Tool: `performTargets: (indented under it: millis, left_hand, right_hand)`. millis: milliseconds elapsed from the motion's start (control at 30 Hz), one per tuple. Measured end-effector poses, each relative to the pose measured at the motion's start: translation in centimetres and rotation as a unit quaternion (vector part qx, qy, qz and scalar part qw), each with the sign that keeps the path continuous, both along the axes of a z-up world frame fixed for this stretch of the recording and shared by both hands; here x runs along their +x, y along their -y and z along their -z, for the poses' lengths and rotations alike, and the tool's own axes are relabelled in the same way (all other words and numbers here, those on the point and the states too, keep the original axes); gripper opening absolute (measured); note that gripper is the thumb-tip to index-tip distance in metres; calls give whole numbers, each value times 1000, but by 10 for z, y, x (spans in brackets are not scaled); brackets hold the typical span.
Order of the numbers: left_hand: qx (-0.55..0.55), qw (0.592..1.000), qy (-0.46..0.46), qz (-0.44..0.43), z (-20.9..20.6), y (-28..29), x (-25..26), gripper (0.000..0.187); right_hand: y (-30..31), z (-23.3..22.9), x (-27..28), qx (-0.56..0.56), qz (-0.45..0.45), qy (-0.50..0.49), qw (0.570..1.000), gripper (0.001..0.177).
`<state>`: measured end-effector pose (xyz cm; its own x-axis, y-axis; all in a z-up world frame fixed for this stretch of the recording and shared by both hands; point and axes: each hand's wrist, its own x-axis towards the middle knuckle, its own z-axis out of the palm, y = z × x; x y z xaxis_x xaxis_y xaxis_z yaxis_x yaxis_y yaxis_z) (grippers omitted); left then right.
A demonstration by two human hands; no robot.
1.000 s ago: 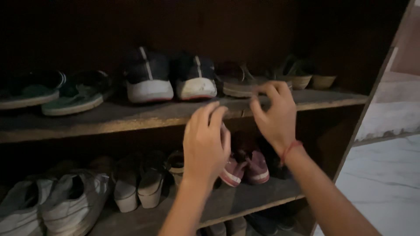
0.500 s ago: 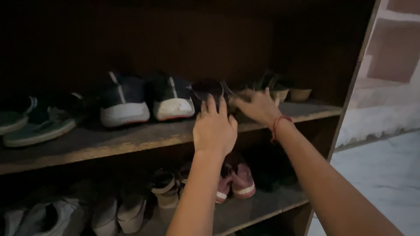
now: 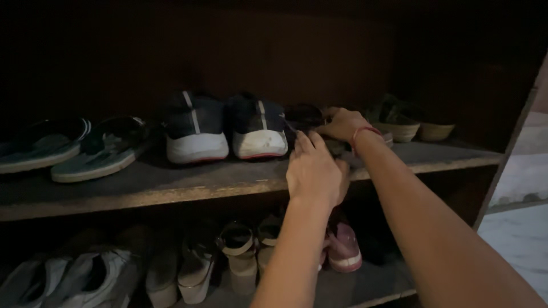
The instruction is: The person organizes footwear on a wooden shoe rack by rearranging, picking up, and placing sandals, slippers, and shoes across the shelves by hand.
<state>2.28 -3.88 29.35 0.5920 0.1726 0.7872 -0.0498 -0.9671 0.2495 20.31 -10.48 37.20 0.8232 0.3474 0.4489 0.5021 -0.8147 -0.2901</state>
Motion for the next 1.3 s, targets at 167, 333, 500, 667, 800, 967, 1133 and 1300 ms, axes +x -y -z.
performTargets:
  millis: [167, 333, 500, 667, 800, 967, 1133, 1300]
  left_hand:
    - [-38, 982, -180, 43, -25, -12, 16, 72]
    - [-31, 987, -130, 86, -45, -23, 36, 92]
    - [-41, 984, -137, 106, -45, -23, 36, 81]
    - [-40, 987, -95, 127, -45, -20, 15, 90]
    - [-61, 985, -44, 155, -34, -11, -3, 97]
    - [-58, 983, -58, 165, -28, 5, -36, 82]
    - [-24, 981, -46, 189, -29, 15, -80, 72]
    - [1, 981, -56, 183, -26, 24, -121, 75]
  right_hand:
    - [-11, 7, 20, 8, -47, 24, 999, 59]
    - [-5, 5, 14, 31, 46, -13, 998, 44]
    - [-4, 6, -1, 115, 32, 4, 993, 40]
    - [-2, -3, -34, 157, 9, 21, 987, 27]
    - [10, -8, -53, 186, 17, 42, 982, 23]
    - [21, -2, -80, 229, 6, 46, 972, 18]
    - [45, -1, -115, 253, 5, 43, 966, 18]
    - [69, -1, -159, 259, -16, 77, 963, 18]
